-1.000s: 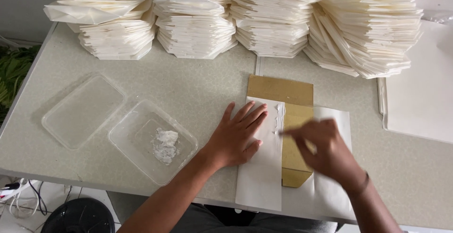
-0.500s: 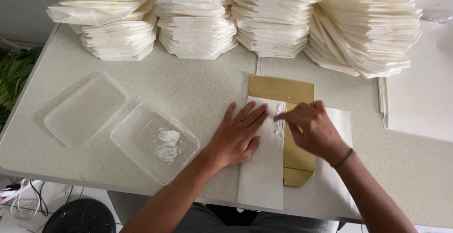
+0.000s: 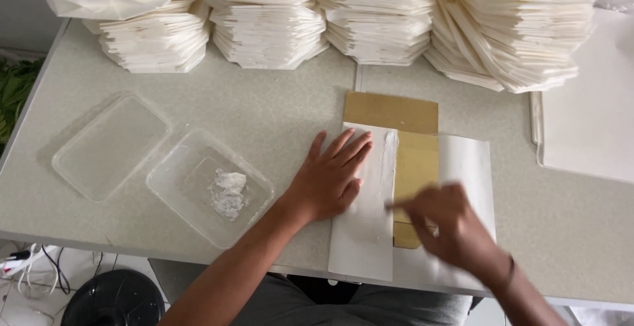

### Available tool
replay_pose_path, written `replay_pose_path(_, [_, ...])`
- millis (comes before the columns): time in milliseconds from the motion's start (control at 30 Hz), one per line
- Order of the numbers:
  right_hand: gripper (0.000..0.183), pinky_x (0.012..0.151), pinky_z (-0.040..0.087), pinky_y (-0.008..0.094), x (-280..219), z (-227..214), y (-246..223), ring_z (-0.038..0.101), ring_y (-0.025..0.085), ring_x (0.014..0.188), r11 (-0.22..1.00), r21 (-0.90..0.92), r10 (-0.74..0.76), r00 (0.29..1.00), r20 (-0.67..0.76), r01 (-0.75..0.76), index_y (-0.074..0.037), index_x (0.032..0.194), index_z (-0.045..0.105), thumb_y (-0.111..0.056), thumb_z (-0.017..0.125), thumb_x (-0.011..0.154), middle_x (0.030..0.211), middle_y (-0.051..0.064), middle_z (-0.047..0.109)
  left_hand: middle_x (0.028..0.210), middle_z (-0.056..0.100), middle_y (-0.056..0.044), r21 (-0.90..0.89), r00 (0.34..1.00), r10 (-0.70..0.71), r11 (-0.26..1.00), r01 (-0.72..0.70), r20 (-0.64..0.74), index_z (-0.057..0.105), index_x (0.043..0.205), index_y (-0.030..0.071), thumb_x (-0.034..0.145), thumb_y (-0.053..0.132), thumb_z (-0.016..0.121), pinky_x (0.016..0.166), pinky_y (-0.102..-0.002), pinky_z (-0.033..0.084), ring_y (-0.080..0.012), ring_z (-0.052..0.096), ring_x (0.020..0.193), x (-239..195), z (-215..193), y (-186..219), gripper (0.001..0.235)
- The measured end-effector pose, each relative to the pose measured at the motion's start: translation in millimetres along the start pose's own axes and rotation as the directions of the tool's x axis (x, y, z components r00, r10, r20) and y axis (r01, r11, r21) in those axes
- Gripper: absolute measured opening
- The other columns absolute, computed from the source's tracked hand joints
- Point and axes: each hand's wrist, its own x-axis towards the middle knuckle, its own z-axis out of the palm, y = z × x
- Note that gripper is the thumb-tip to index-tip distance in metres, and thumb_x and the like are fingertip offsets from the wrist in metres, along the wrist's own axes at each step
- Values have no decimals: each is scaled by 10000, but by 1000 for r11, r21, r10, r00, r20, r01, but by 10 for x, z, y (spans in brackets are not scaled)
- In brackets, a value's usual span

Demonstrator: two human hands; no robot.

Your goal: Folding and gluing paper bags with cardboard inserts at a packaging station.

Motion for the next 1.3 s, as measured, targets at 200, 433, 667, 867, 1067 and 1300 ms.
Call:
replay_pose_path(200, [224, 769, 426, 373, 333, 79, 360, 715, 208, 819, 967, -234, 82, 994, -74, -97, -163, 1037, 783, -26, 664, 905, 796, 17, 765, 1689, 304, -96, 0, 975, -64, 998, 65, 211, 326, 1613, 116, 977, 309, 384, 1214, -664, 134, -327, 234, 1563, 33, -167, 43, 668])
replay_pose_path(433, [239, 715, 416, 356, 33, 207, 97, 634, 151, 711, 945, -322, -45, 998, 41, 56, -205, 1029, 754, -44, 592, 961, 728, -30, 704, 1685, 304, -63, 59, 996, -32, 998, 27, 84, 364, 1581, 93, 988, 321, 413, 1197, -637, 190, -298, 247, 1553, -7, 24, -12, 637])
replay_pose_path(667, [246, 697, 375, 322, -571, 116, -604, 627, 188, 786, 954, -101, -259, 943, 208, 284, -49, 1139, 658, -33, 450, 1009, 1012, 42, 713, 1685, 307, -19, 150, 998, 36, 988, -27, -55, 419, 1562, 90, 1011, 363, 467, 1181, -608, 244, -258, 274, 1543, -41, 158, -71, 617])
replay_pose_path(867, [366, 729, 404, 299, -305, -164, -519, 719, 26, 700, 999, 1, 34, 999, 31, -34, -238, 995, 749, 73, 664, 821, 900, -134, 816, 1660, 366, -18, 151, 989, 54, 988, -33, -135, 471, 1533, 80, 988, 310, 481, 1193, -586, 254, -255, 325, 1523, -64, 127, -26, 592])
replay_pose_path(1067, [318, 750, 356, 311, -55, -30, -164, 661, 107, 751, 995, -83, 50, 999, 13, -49, -212, 1101, 739, 18, 660, 896, 750, -68, 689, 1688, 284, -54, 26, 999, -22, 999, 21, 44, 387, 1552, 43, 996, 291, 382, 1206, -619, 151, -288, 218, 1553, -18, -13, 31, 608])
replay_pose_path(1300, [326, 708, 339, 369, -306, 139, -405, 627, 156, 757, 978, -154, -128, 986, 105, 143, -167, 1066, 692, 55, 500, 924, 797, -40, 667, 1689, 293, -34, 101, 1000, -11, 995, 12, -8, 403, 1561, 73, 1002, 332, 399, 1201, -599, 185, -254, 247, 1551, -37, 97, -34, 616])
